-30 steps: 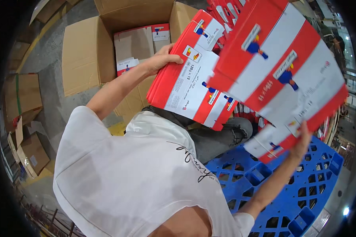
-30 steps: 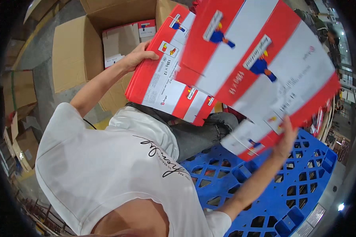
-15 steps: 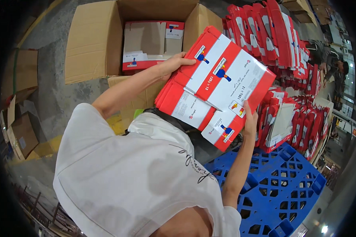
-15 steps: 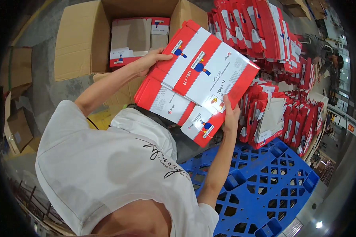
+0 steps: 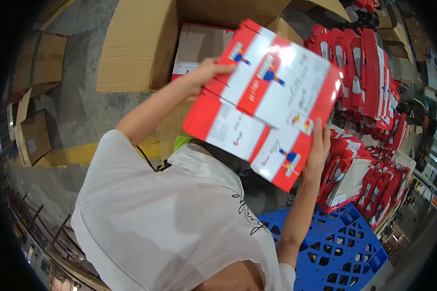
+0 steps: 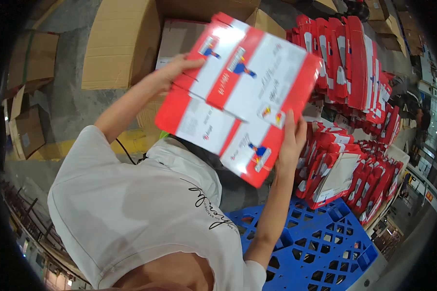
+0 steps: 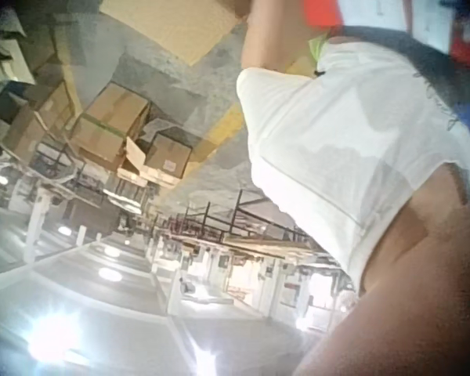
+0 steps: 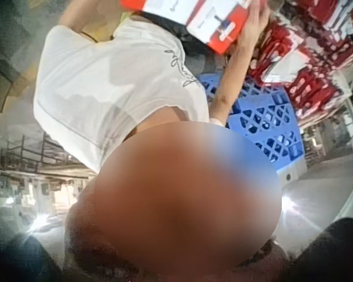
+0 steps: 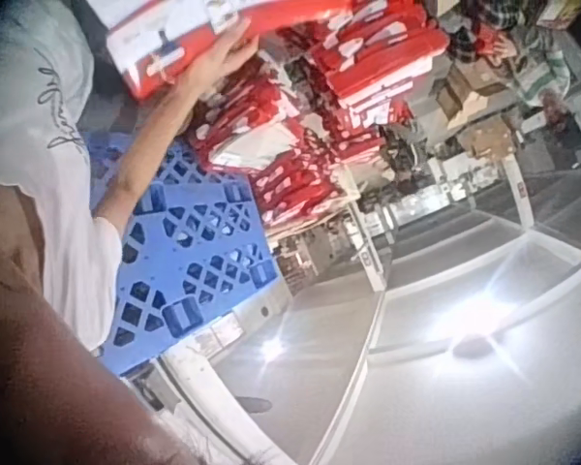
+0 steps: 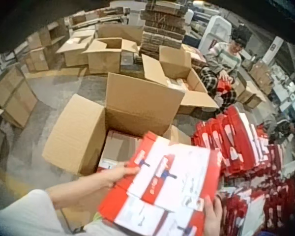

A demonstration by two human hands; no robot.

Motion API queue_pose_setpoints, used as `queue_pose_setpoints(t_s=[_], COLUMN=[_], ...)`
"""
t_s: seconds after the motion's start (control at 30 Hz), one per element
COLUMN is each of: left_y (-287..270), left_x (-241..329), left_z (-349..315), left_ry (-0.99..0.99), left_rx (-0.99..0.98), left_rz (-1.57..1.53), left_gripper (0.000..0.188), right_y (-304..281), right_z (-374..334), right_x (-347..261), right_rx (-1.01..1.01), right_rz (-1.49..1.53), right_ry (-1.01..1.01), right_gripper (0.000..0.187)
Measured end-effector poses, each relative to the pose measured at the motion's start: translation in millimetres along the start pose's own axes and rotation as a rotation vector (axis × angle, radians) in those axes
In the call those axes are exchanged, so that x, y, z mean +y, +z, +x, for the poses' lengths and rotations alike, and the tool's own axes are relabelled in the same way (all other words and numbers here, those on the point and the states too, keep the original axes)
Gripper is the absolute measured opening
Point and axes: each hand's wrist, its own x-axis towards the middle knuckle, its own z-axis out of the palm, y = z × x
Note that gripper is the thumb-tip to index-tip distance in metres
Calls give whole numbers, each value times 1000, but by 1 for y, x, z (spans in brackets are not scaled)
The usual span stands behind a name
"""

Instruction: The person sits on the floor in a warehouse and repeatedly picks up stacks of red envelopes from a blue crate. They fan the envelopes to inspect them, then place the stacks into cardboard boxes. The process is repeated continuously.

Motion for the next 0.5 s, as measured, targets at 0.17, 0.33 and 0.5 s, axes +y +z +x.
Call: queue_pose_setpoints(t_s=[0.17,0.33,0.5], left_y=[-111,-163,-209], left_x=[49,42,-7], left_z=[11,74,146], left_ry=[-178,-164,59], left_rx=[74,280,396], left_rz=[-212,-132,-23], left_gripper=[47,42,60], right_y=[107,173,174], right_z=[110,210,205], right_x=[18,125,144], right_rx=[-312,-312,-415], right_rz=[-196,-259,-667], right_ry=[135,259,18], right_gripper=[73,81,52])
